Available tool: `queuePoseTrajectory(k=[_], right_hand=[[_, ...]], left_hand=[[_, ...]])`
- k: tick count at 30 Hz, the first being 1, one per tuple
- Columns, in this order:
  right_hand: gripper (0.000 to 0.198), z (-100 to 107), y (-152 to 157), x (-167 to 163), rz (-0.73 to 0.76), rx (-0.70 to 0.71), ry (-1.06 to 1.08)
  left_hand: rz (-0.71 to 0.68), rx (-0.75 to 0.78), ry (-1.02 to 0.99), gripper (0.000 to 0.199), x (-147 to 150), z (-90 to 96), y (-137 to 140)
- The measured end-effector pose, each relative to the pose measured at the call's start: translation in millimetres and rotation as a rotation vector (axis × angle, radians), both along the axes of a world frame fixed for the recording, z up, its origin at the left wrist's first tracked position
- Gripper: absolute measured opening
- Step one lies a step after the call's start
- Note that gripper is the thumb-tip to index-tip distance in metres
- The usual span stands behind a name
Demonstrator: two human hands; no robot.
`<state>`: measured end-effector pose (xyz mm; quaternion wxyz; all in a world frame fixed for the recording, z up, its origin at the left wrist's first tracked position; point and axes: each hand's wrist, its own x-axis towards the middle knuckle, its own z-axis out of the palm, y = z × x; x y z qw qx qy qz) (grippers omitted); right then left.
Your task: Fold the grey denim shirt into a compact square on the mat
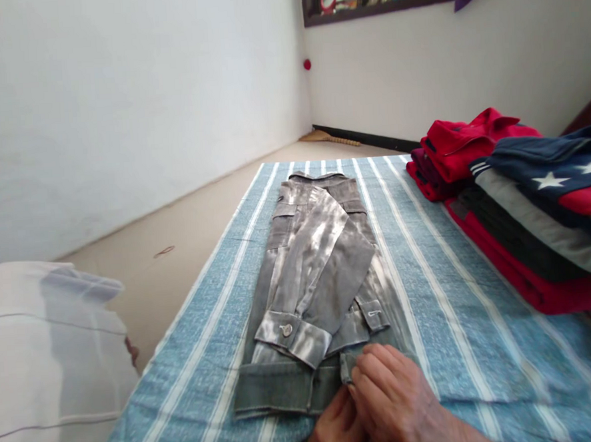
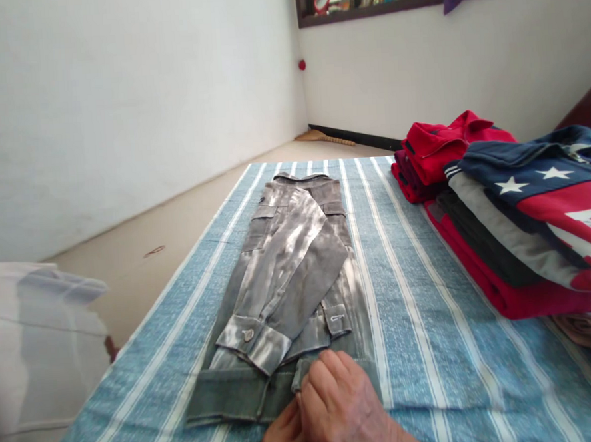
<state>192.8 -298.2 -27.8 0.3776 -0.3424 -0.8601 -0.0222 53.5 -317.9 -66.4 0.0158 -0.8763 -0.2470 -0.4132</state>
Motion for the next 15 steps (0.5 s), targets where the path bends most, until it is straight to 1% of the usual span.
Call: queuePoseTrajectory(k=[6,10,13,15], right_hand=[[0.029,4,0,-4,0.004,0.003,0.039],[0.029,8,1,-7,-0.011,0.005,0.034],[0.031,5,1,-8,-0.003,0.006,0.046],[0.028,3,1,-6,0.011,-0.015,0.063]], left_hand=[[-0.009,-0.028,-0.117,0.039,3,5.4,3],[0.013,-0.059,-0.114,0.041,2,0.4,0],[-0.013,-0.085,-0.125,0.042,1,-3.8,-2],[-0.042,-0.098,-0.073,0.042,-1,-5.8,-3]])
